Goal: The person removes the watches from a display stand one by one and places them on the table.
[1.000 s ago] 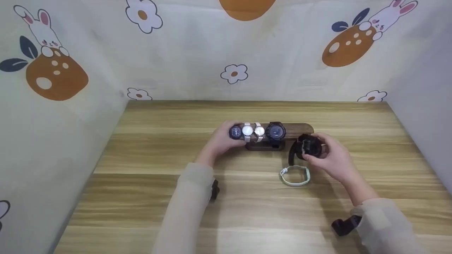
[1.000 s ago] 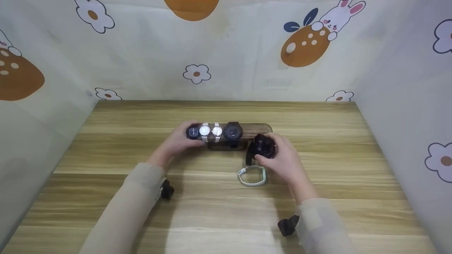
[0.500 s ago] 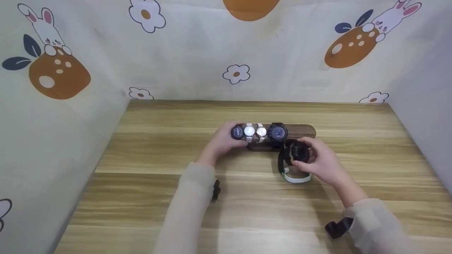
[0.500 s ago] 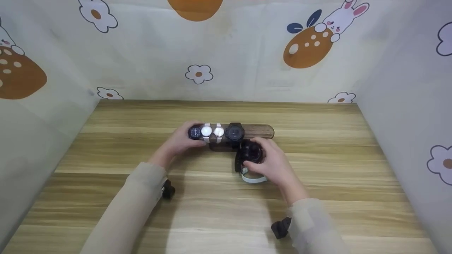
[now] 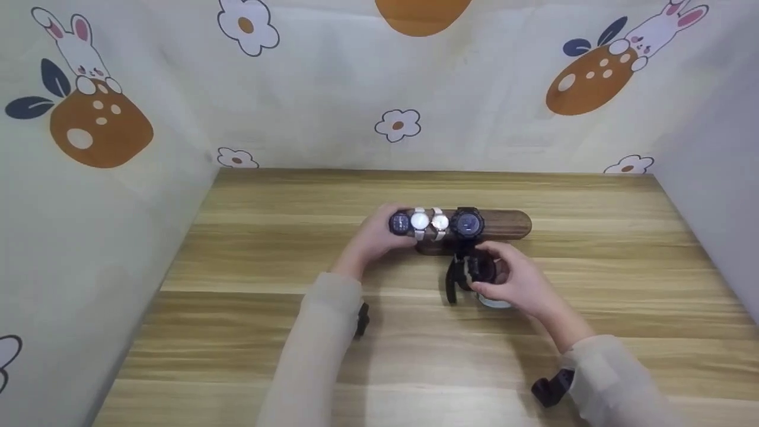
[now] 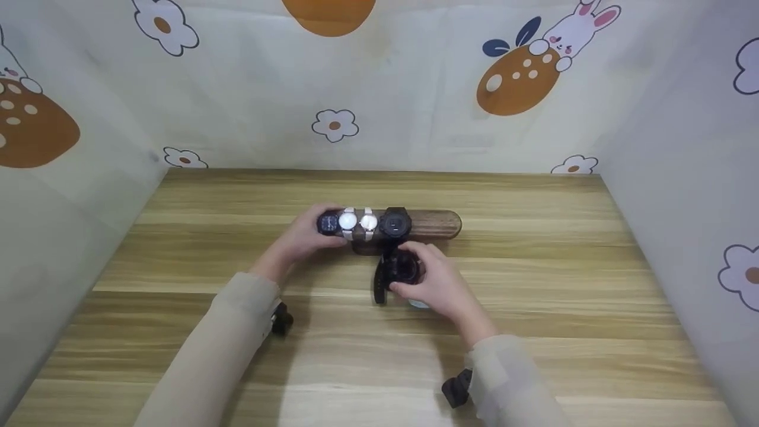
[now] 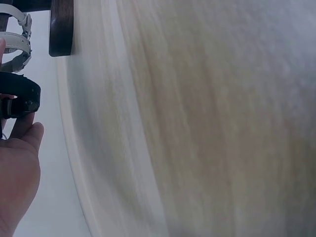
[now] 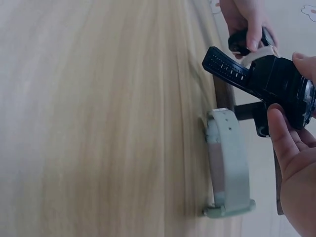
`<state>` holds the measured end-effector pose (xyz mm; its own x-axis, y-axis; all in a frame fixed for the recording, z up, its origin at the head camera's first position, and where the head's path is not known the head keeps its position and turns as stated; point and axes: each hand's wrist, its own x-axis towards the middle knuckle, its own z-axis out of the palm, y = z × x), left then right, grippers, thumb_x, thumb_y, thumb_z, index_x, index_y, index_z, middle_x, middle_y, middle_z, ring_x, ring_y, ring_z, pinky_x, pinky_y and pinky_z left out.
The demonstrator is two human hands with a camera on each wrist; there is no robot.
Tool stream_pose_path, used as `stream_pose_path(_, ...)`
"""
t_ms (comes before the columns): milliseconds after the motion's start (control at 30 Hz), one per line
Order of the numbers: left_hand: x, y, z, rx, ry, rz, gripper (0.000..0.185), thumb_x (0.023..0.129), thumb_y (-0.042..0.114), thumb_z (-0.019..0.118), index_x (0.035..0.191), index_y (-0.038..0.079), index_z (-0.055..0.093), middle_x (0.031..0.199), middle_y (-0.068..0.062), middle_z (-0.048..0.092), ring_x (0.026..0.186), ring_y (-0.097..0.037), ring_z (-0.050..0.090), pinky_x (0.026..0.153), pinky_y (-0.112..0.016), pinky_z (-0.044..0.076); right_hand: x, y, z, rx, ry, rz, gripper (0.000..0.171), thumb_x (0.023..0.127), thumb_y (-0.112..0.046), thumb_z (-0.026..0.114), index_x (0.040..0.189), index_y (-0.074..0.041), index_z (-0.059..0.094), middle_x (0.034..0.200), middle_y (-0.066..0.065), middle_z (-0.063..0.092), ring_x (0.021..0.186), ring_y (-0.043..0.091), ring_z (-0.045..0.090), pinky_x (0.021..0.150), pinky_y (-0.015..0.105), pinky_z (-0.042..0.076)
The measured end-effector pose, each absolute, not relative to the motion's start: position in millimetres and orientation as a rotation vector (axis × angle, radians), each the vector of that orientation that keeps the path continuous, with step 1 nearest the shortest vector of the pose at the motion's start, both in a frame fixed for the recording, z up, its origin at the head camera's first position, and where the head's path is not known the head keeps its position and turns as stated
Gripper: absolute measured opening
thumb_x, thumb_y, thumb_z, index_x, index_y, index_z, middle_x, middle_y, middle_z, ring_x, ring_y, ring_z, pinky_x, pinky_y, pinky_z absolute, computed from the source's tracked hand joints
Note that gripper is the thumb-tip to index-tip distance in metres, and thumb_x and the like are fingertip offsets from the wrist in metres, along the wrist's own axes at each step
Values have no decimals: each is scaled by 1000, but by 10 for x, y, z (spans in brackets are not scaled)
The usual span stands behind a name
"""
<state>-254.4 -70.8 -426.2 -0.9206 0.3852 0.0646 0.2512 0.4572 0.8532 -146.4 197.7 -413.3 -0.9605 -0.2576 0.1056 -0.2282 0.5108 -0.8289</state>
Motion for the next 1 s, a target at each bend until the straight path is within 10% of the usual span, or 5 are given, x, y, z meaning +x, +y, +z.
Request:
stream_pose_path(567,-2546,-726,-4243,555,2554,1447,65,68,16,80,128,14,54,125,-6,52,112,-20,48,100,-36,36,-1458,1725,-4255,-474,2600,-1388,69,70,-21,81,129,-8,49,112,15,58,82,19,63,71,28,54)
stream_pose_path(1000,-2558,-719,-4235,577,2556,1426,65,69,17,80,128,13,54,126,-7,52,115,-21,47,102,-36,35,-1440,1687,-4279,-580,2805,-1043,72,70,-38,79,131,-11,52,120,14,60,102,31,60,88,49,47)
